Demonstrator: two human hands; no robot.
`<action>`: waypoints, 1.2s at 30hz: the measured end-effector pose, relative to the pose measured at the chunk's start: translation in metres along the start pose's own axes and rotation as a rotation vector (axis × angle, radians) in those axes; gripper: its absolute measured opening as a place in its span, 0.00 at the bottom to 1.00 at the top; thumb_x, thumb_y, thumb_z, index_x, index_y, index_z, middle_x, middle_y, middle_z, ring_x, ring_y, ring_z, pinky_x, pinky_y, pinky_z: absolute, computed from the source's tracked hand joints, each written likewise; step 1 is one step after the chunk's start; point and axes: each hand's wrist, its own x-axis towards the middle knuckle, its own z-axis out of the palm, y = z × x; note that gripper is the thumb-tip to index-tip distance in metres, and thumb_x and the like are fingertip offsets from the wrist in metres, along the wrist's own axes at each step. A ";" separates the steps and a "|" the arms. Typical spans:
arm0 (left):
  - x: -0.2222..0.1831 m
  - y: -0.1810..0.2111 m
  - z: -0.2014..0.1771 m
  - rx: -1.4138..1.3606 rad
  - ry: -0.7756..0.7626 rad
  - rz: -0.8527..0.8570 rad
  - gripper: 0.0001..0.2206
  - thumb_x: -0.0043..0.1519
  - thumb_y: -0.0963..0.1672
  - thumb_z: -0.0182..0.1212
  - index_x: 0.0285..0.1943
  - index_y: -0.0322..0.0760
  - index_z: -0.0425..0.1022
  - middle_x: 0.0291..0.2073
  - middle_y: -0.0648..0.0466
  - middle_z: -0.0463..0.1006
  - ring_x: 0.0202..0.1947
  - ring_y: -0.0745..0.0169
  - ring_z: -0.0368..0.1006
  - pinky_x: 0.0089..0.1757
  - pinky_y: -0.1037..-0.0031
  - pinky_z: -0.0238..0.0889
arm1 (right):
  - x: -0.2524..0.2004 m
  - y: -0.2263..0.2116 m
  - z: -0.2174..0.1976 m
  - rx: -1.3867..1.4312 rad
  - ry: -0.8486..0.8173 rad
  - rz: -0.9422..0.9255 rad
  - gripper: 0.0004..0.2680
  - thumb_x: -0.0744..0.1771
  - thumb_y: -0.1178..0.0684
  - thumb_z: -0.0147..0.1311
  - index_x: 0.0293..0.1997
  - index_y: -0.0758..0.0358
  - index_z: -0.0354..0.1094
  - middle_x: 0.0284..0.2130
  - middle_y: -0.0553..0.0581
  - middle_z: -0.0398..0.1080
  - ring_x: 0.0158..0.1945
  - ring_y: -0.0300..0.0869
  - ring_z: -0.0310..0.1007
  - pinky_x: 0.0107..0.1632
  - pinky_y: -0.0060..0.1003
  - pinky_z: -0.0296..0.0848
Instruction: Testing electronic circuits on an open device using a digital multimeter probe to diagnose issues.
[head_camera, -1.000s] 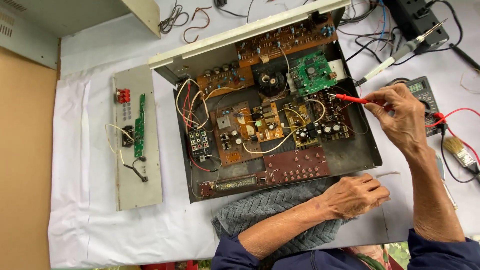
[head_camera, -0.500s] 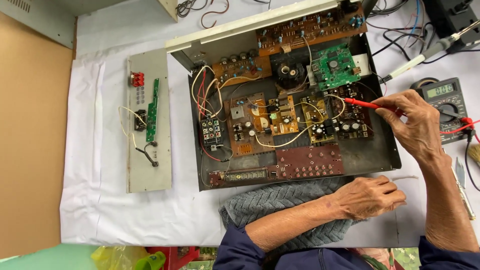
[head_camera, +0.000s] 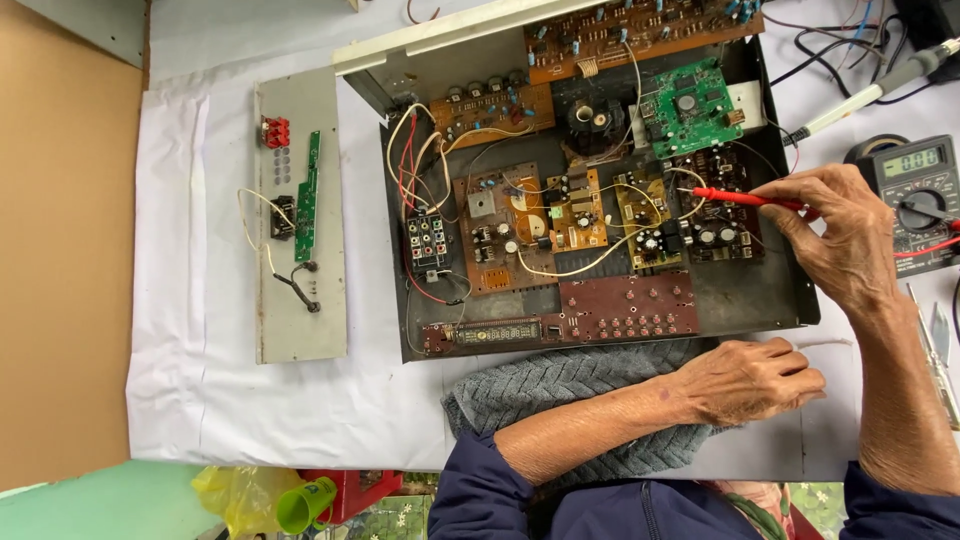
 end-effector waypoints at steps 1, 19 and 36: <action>0.000 0.000 0.000 0.008 -0.005 0.006 0.08 0.73 0.42 0.51 0.41 0.36 0.71 0.33 0.52 0.75 0.37 0.51 0.72 0.37 0.66 0.62 | 0.000 0.000 0.001 -0.022 0.001 -0.016 0.06 0.72 0.63 0.65 0.54 0.63 0.79 0.47 0.56 0.75 0.50 0.47 0.66 0.52 0.38 0.69; -0.001 0.000 0.002 -0.005 0.029 0.006 0.10 0.73 0.42 0.47 0.37 0.39 0.66 0.30 0.53 0.72 0.33 0.51 0.68 0.34 0.65 0.57 | -0.009 0.013 0.007 -0.148 -0.025 -0.069 0.07 0.74 0.62 0.69 0.60 0.65 0.81 0.48 0.60 0.75 0.53 0.50 0.66 0.51 0.38 0.69; -0.001 0.001 0.007 -0.016 0.024 -0.007 0.10 0.73 0.43 0.45 0.37 0.39 0.65 0.29 0.54 0.72 0.35 0.50 0.69 0.35 0.62 0.59 | -0.010 0.000 0.007 0.030 -0.040 -0.033 0.08 0.74 0.67 0.66 0.60 0.71 0.79 0.52 0.66 0.72 0.59 0.51 0.69 0.57 0.40 0.72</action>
